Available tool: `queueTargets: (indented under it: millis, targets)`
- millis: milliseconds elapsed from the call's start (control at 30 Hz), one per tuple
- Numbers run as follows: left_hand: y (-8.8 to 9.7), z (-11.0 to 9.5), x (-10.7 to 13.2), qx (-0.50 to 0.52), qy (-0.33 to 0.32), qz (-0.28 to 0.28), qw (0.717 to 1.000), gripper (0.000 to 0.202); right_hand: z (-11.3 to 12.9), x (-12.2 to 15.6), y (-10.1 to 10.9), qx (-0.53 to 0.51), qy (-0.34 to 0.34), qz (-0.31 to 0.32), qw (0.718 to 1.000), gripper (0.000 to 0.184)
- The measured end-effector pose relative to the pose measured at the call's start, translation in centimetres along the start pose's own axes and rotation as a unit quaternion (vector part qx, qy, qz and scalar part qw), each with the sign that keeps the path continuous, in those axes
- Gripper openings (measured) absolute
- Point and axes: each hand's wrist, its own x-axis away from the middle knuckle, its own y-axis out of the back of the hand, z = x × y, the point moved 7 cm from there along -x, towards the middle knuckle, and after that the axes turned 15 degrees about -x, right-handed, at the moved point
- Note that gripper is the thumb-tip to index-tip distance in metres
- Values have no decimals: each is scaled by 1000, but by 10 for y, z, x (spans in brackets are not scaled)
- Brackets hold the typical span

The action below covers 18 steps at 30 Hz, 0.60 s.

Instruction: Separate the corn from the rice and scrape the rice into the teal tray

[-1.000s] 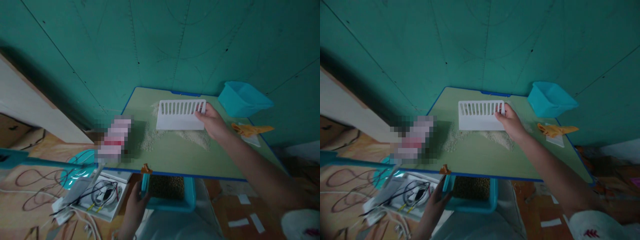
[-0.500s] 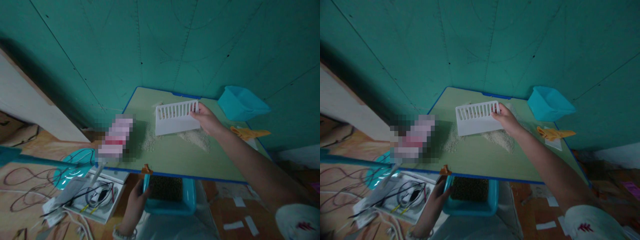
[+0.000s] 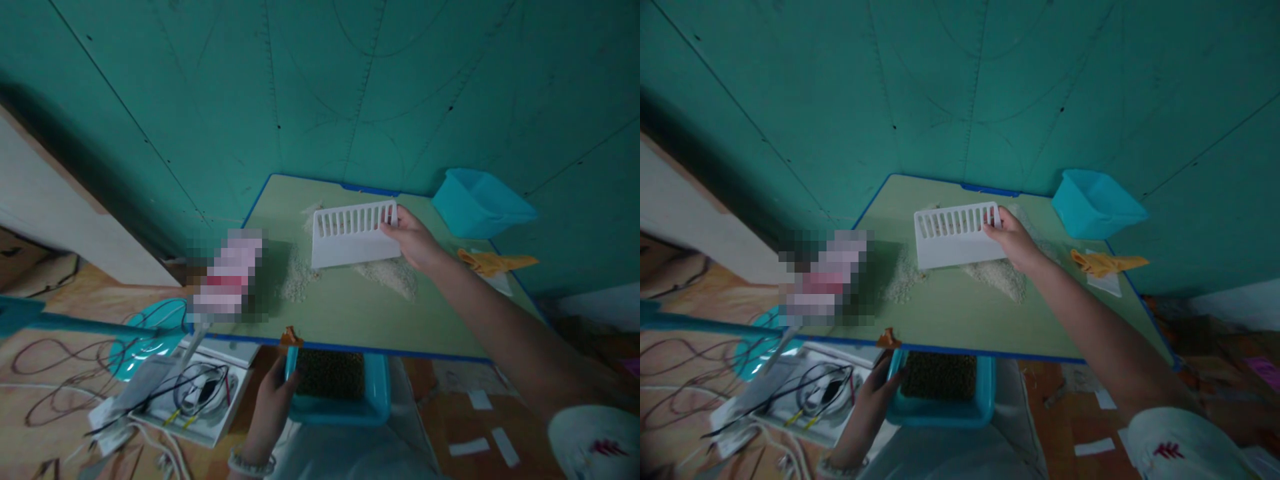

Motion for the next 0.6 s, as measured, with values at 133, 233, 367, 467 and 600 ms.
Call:
queueTargets:
  millis: [133, 233, 367, 467, 600]
  targets:
    - [1, -2, -2, 4, -6, 3, 1000, 33, -5, 3, 1, 14, -34, 9, 999, 29]
    - [1, 2, -5, 1, 0, 17, 1000, 37, -5, 7, 0, 14, -49, 16, 999, 31]
    - [2, 4, -5, -14, -9, 15, 1000, 40, -1, 10, -1, 6, -48, 18, 999, 34]
    - [2, 4, -4, -24, -4, 14, 1000, 43, -3, 11, -2, 6, -53, 21, 998, 34]
    - [2, 2, -6, -21, 1, 19, 1000, 49, -6, 18, -2, 7, -69, 26, 997, 35]
